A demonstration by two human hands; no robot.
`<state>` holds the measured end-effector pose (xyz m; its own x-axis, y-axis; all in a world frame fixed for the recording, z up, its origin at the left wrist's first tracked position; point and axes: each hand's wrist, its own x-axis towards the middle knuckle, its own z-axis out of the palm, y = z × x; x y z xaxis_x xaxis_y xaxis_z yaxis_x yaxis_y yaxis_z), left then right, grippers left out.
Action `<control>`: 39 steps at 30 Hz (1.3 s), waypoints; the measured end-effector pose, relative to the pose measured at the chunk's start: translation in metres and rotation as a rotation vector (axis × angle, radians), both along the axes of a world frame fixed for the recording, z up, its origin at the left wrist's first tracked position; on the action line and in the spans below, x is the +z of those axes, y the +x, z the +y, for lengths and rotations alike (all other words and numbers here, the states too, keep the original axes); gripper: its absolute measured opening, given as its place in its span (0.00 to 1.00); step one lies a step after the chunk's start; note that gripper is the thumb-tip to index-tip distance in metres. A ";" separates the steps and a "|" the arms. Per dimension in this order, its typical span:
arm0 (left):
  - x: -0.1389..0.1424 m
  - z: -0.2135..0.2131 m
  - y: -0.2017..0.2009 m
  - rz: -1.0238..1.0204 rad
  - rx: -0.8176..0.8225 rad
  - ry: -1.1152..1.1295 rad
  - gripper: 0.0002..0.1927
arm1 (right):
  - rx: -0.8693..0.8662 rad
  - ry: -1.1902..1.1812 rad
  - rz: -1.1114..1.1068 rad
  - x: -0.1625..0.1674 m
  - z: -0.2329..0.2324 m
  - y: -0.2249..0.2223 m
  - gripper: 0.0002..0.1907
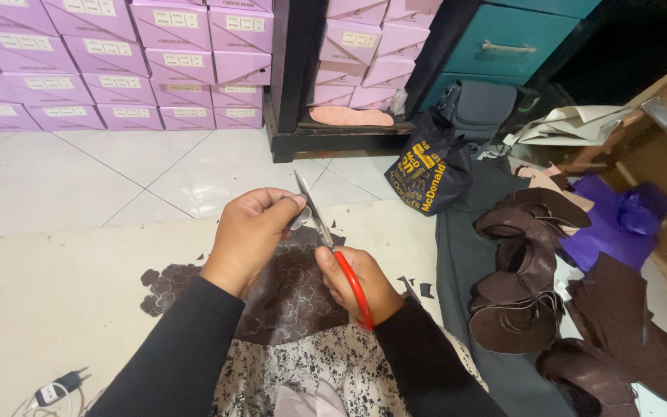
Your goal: The person uses red-handled scissors to cut small flower-shaped pieces from a brown patterned sheet. They hold the sheet with the left hand and cut along the outlines, placing finished pieces on the floor.
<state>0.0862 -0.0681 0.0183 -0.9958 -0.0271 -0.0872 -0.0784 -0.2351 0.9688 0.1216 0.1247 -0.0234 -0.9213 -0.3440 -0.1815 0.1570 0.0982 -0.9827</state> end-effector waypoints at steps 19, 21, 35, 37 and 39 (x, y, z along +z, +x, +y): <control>-0.106 -0.142 -0.036 -0.512 0.052 -1.286 0.21 | -0.010 -0.153 -0.005 0.027 0.011 0.003 0.28; -0.104 -0.146 -0.028 -0.695 0.343 -1.248 0.27 | -0.020 -0.168 -0.004 0.032 0.010 0.008 0.28; -0.191 -0.031 -0.030 -0.348 -0.069 -1.241 0.14 | -0.199 -0.252 0.129 0.049 0.029 0.021 0.31; -0.216 -0.007 -0.015 -0.287 -0.062 -1.253 0.16 | -0.236 -0.278 0.099 0.050 0.037 0.022 0.31; -0.240 0.007 0.004 -0.471 -0.129 -1.154 0.16 | -0.274 -0.199 0.112 0.051 0.044 0.022 0.32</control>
<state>0.0900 -0.0609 -0.2214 -0.8754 -0.2290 -0.4257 -0.4319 0.7660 0.4761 0.1441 0.1691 0.0279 -0.9946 -0.1001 -0.0285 0.0413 -0.1275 -0.9910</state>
